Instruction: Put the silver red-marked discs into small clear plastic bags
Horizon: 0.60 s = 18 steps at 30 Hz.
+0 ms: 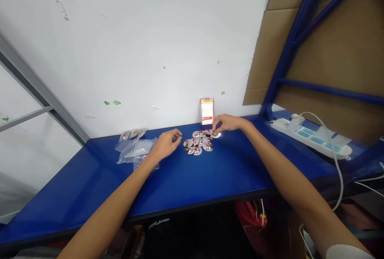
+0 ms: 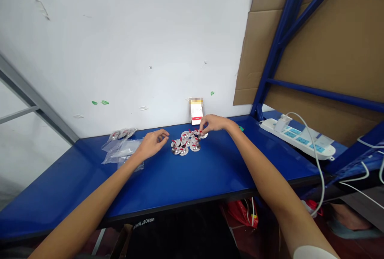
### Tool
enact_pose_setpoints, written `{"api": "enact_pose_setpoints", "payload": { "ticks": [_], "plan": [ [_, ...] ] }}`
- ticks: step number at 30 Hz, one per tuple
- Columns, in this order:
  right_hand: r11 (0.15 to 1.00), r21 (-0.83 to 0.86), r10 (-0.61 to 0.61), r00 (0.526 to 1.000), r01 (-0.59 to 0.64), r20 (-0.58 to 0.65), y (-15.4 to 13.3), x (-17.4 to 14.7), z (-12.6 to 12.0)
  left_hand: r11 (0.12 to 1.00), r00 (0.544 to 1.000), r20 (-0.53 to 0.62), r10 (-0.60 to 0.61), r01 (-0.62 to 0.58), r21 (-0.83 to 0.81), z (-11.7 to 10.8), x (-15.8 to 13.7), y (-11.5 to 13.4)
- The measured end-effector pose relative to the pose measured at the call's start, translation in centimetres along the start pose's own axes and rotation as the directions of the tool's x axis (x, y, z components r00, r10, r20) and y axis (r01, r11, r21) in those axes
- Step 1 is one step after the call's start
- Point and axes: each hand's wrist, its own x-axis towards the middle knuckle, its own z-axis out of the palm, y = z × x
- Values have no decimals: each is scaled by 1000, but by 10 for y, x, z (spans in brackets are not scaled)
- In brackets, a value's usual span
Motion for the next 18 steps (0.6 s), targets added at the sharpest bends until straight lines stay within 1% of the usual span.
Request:
{"api": "enact_pose_setpoints", "payload": {
  "ticks": [3, 5, 8, 11, 13, 14, 16, 18],
  "plan": [
    [1000, -28, -2, 994, 5, 113, 2, 2, 5, 997, 999, -13, -45, 46, 66, -8, 2, -6],
    [999, -49, -6, 990, 13, 138, 5, 3, 7, 992, 997, -26, -74, 76, 97, -14, 3, -10],
    [999, -37, -12, 995, 16, 99, 5, 3, 7, 982, 993, -46, -108, 114, 153, -25, 6, -19],
    [999, -29, -14, 999, 15, 33, 1, 2, 4, 949, 988, -52, -143, 152, 277, -39, 7, -35],
    [999, -43, -2, 1000, 0, -29, -3, 2, 4, 889, 979, -56, -194, 200, 412, -49, 6, -49],
    [999, -49, 5, 998, -8, -60, -4, 3, 4, 841, 970, -69, -233, 237, 486, -55, 4, -58],
    [998, -59, 11, 994, -17, -110, -5, 4, 6, 721, 938, -112, -329, 326, 612, -64, -1, -74],
    [997, -72, 3, 990, -13, -141, -3, 6, 8, 608, 894, -157, -419, 405, 683, -71, -6, -90]
  ]
}}
